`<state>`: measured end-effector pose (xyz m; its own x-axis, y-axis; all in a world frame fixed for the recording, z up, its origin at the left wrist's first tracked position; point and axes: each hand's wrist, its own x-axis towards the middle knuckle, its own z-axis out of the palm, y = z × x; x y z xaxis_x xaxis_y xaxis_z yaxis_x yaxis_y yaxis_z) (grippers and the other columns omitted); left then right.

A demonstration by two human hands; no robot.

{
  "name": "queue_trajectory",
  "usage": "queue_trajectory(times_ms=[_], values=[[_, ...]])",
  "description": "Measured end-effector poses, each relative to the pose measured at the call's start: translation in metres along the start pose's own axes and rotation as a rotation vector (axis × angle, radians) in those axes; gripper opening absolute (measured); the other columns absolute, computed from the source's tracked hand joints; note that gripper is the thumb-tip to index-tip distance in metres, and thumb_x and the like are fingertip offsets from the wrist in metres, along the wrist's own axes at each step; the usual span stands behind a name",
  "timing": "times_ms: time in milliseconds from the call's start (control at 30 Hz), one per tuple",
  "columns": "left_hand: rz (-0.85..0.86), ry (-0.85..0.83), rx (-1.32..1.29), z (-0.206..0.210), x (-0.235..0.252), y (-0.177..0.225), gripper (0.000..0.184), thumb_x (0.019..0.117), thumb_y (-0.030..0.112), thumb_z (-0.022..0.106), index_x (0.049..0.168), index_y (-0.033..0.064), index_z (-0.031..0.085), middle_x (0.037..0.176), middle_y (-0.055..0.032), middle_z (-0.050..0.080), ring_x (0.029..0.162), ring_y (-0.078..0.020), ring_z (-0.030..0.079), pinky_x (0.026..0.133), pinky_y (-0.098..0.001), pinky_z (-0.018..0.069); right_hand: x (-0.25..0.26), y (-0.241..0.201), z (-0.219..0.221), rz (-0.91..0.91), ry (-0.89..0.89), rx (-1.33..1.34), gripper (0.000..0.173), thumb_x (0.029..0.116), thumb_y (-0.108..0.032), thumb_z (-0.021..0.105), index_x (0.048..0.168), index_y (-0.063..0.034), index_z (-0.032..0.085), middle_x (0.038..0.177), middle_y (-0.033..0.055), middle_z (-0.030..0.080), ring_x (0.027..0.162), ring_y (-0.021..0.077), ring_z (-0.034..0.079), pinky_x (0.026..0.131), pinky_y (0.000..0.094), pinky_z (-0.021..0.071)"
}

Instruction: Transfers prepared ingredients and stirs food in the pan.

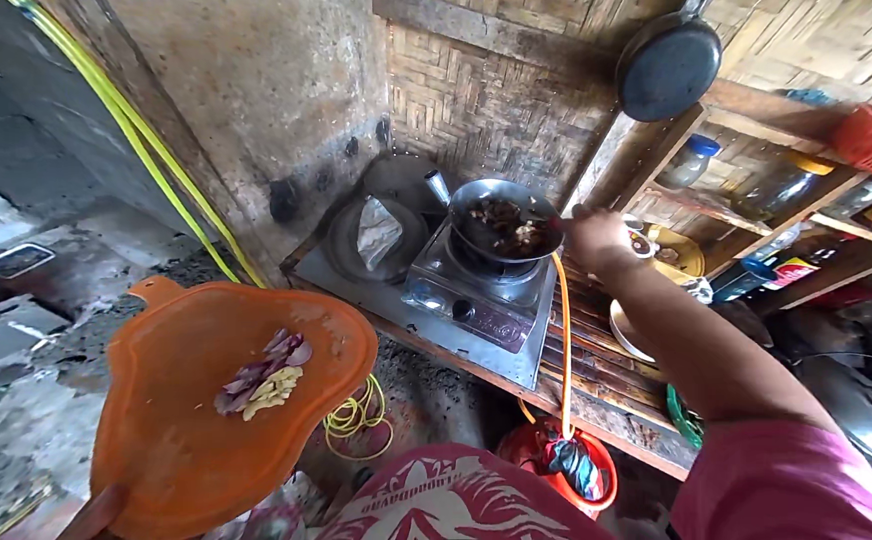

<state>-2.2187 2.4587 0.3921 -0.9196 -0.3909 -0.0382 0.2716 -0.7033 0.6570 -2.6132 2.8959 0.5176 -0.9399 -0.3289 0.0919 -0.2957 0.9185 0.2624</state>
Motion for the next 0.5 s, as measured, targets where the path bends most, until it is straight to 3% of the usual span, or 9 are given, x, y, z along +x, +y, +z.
queue_trajectory(times_ms=[67,167,233,367,500], values=[[-0.014,-0.003,-0.008,-0.002,0.002,0.000,0.020,0.0992,0.017,0.055,0.106,0.0147,0.074,0.103,-0.0029,0.077,0.098,-0.0140,0.074,0.089,-0.0367,0.0618,-0.003,0.020,-0.017,0.108,-0.076,0.070,0.026,0.0962,-0.016,0.068,0.121,-0.0165,0.074,0.126,0.0235,0.067,0.111,0.0508,0.065,0.084,0.0758,0.0504],[-0.026,-0.005,-0.018,0.001,0.004,0.001,0.021,0.0983,0.017,0.056,0.105,0.0145,0.076,0.103,-0.0034,0.078,0.098,-0.0137,0.074,0.089,-0.0362,0.0618,-0.013,0.042,-0.048,0.175,-0.127,0.110,0.038,0.0935,-0.008,0.067,0.128,-0.0215,0.072,0.130,0.0233,0.067,0.117,0.0515,0.062,0.086,0.0780,0.0472],[-0.025,-0.009,-0.016,0.001,0.004,0.000,0.021,0.0991,0.017,0.055,0.105,0.0145,0.076,0.104,-0.0029,0.077,0.099,-0.0133,0.074,0.091,-0.0357,0.0612,-0.016,0.055,-0.054,0.183,-0.151,0.063,0.036,0.0921,-0.006,0.067,0.124,-0.0202,0.073,0.129,0.0213,0.068,0.118,0.0508,0.062,0.086,0.0783,0.0474],[-0.010,-0.003,-0.014,0.005,0.002,0.000,0.022,0.0989,0.016,0.054,0.104,0.0139,0.075,0.103,-0.0029,0.077,0.099,-0.0133,0.074,0.090,-0.0353,0.0616,-0.007,0.059,-0.019,0.096,-0.178,0.078,0.026,0.0940,-0.011,0.068,0.117,-0.0197,0.077,0.122,0.0184,0.072,0.115,0.0472,0.065,0.087,0.0768,0.0490],[-0.015,-0.016,-0.009,0.008,-0.002,0.002,0.019,0.0975,0.018,0.059,0.106,0.0148,0.075,0.105,-0.0027,0.077,0.100,-0.0134,0.074,0.089,-0.0356,0.0619,0.012,0.036,0.010,0.068,-0.156,0.150,0.027,0.0956,-0.014,0.066,0.120,-0.0208,0.075,0.122,0.0178,0.071,0.114,0.0445,0.066,0.087,0.0741,0.0507]])
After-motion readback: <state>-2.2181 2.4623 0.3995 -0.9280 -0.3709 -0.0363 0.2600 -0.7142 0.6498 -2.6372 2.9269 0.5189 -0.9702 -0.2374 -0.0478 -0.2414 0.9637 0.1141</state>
